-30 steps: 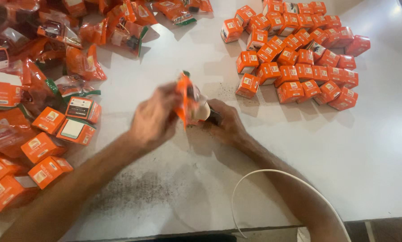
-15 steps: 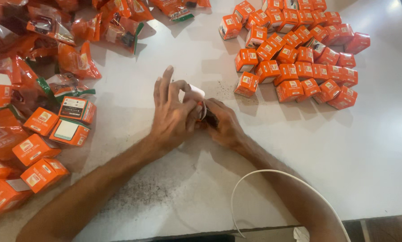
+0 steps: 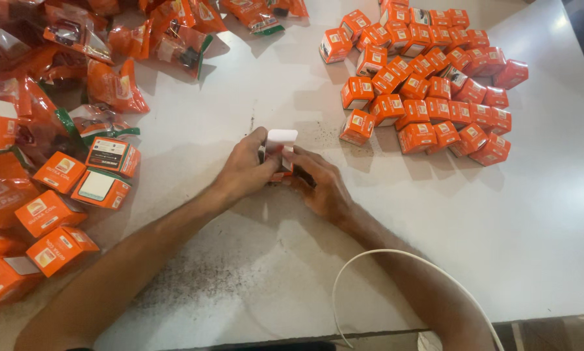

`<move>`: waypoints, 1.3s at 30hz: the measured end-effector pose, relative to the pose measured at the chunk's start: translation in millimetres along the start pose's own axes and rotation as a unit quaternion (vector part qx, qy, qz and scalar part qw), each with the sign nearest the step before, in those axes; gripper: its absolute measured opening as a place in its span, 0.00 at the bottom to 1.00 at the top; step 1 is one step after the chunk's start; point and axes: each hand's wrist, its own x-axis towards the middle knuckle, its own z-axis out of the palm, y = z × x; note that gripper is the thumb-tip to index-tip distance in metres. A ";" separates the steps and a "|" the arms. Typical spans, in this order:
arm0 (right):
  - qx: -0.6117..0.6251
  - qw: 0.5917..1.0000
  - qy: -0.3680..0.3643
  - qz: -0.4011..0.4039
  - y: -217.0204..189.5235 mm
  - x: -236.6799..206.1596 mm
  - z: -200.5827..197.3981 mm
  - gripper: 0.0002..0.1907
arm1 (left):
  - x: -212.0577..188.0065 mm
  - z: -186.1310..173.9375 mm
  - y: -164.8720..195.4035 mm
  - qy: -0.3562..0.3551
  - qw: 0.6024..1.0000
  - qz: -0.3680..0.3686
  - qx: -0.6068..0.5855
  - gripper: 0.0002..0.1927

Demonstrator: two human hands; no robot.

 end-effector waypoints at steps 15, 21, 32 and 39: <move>-0.054 0.998 -0.020 0.011 -1.1 0.0 0.8 0.19 | -10.4 -8.5 -4.8 0.079 0.941 0.248 0.217 0.10; -0.009 1.000 0.000 -0.020 13.0 -2.6 3.7 0.30 | -27.4 -21.9 2.1 -0.026 0.894 0.370 0.253 0.19; -0.009 0.998 -0.015 -0.064 1.1 2.3 -1.3 0.36 | -28.6 -23.8 1.9 -0.044 0.891 0.366 0.265 0.11; -0.225 0.970 -0.029 -0.084 -2.8 12.6 -4.4 0.41 | -32.7 -35.9 13.9 -0.070 0.871 0.354 0.333 0.19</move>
